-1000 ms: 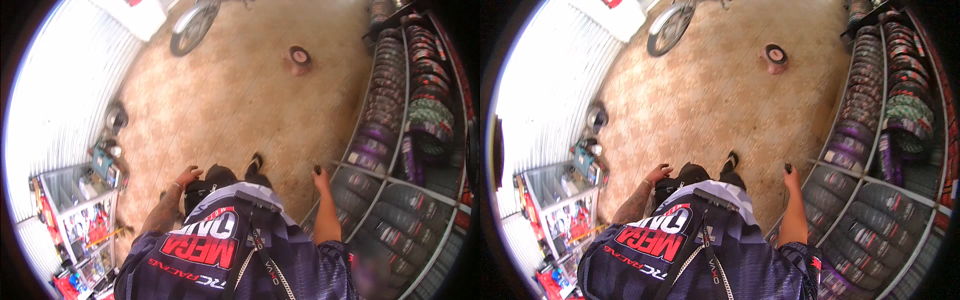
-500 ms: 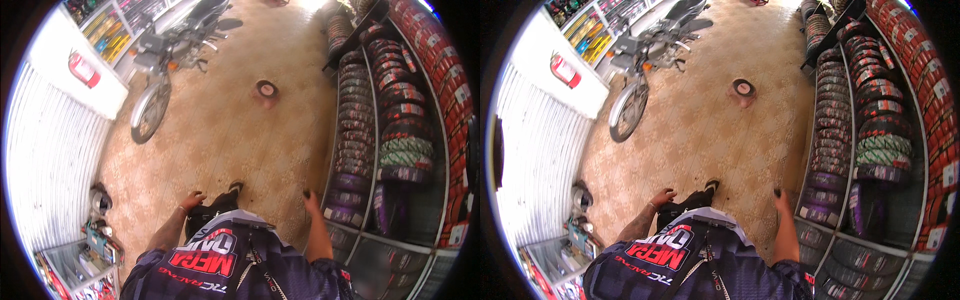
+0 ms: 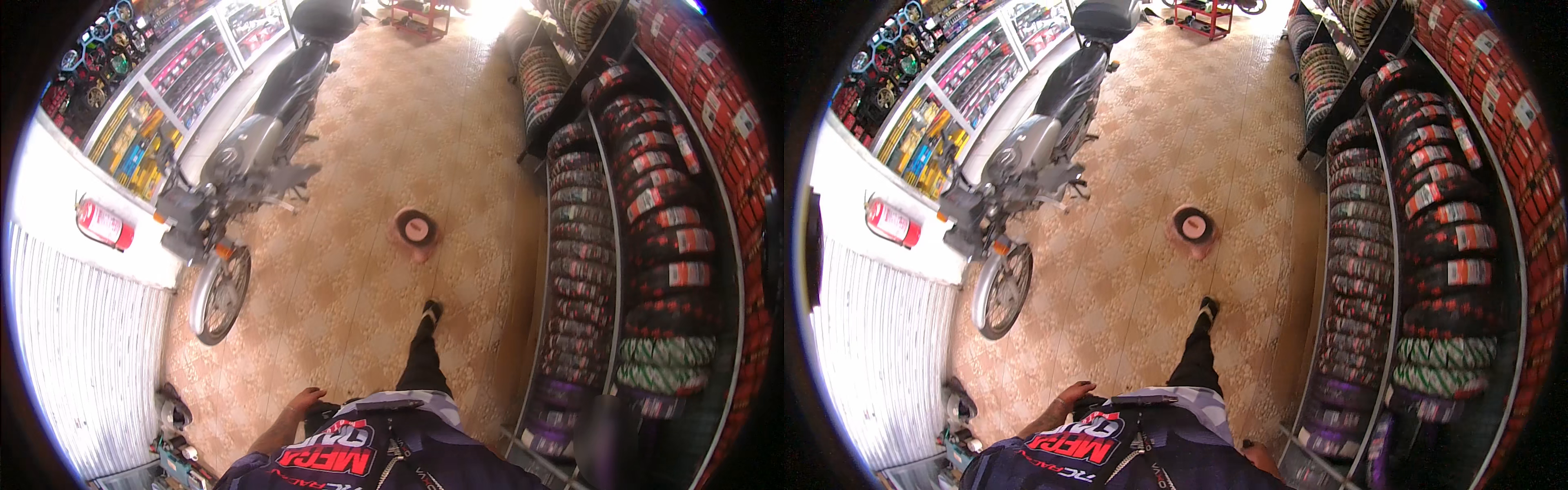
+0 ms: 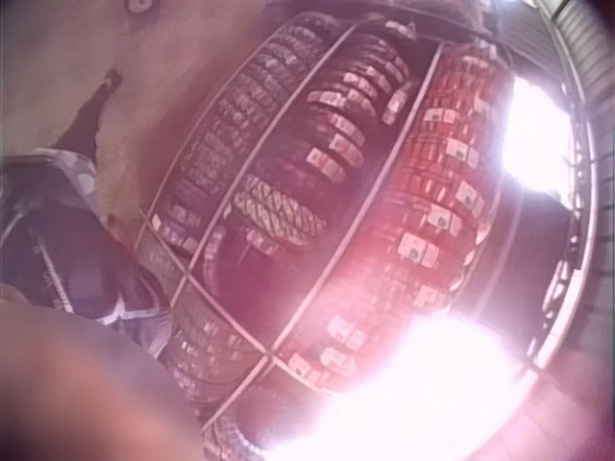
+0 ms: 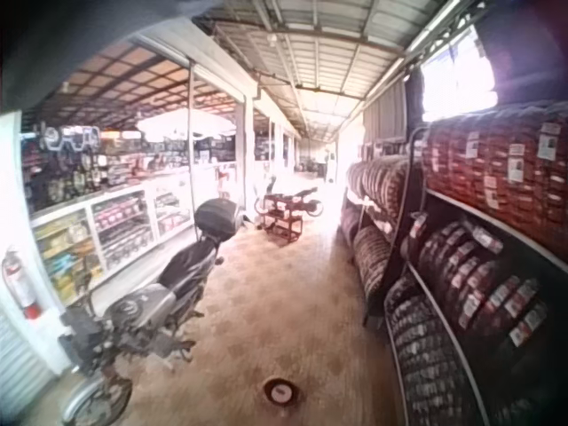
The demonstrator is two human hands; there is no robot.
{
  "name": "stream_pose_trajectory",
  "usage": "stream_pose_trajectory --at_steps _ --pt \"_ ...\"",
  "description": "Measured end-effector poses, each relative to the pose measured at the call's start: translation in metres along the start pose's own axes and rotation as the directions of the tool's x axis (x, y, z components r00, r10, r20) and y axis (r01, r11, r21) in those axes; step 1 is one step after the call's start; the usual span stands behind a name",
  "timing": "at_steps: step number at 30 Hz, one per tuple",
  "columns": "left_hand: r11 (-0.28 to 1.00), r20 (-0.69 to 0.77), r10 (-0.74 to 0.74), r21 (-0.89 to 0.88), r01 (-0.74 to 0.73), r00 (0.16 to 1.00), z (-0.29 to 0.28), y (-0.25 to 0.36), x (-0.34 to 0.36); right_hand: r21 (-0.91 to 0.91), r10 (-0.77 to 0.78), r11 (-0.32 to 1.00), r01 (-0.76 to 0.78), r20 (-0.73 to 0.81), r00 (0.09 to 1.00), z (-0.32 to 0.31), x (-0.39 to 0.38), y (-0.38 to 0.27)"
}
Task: The person walks through a motorcycle parts shop, picks up a cable, plugs it into a phone, and then moves to a motorcycle. They use a screwdriver to remove a bolt from the motorcycle's handlebar area.
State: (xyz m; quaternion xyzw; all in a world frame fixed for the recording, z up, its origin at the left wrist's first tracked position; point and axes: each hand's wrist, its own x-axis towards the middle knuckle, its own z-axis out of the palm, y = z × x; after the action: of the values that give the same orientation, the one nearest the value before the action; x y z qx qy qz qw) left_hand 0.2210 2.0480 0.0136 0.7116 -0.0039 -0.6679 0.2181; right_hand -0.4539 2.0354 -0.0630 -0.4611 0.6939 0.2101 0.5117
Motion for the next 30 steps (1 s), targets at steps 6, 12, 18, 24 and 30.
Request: stream_pose_trajectory --at_steps 6,12,18,24,30 --pt "0.998 -0.072 0.054 0.040 -0.051 0.996 0.065 0.193 0.040 0.434 -0.063 0.885 0.166 -0.242 0.968 -0.247 0.185 -0.214" --pt "0.963 -0.054 0.262 0.074 -0.258 0.963 0.129 0.408 0.057 0.066 -0.451 0.810 0.583 -0.566 0.690 -0.529 0.146 -0.509" --pt "0.901 -0.021 0.362 0.263 -0.344 0.932 0.169 0.579 0.108 0.021 -0.541 0.790 0.612 -0.445 0.714 -0.634 0.175 -0.646" --pt "0.929 0.002 0.318 0.198 -0.312 0.948 0.185 0.735 0.207 0.055 -0.369 0.911 0.409 -0.334 0.867 -0.671 0.329 -0.631" --pt "0.947 0.047 0.253 0.193 -0.257 0.966 0.170 0.874 0.283 -0.049 0.025 0.998 -0.040 -0.262 0.965 -0.675 0.330 -0.550"
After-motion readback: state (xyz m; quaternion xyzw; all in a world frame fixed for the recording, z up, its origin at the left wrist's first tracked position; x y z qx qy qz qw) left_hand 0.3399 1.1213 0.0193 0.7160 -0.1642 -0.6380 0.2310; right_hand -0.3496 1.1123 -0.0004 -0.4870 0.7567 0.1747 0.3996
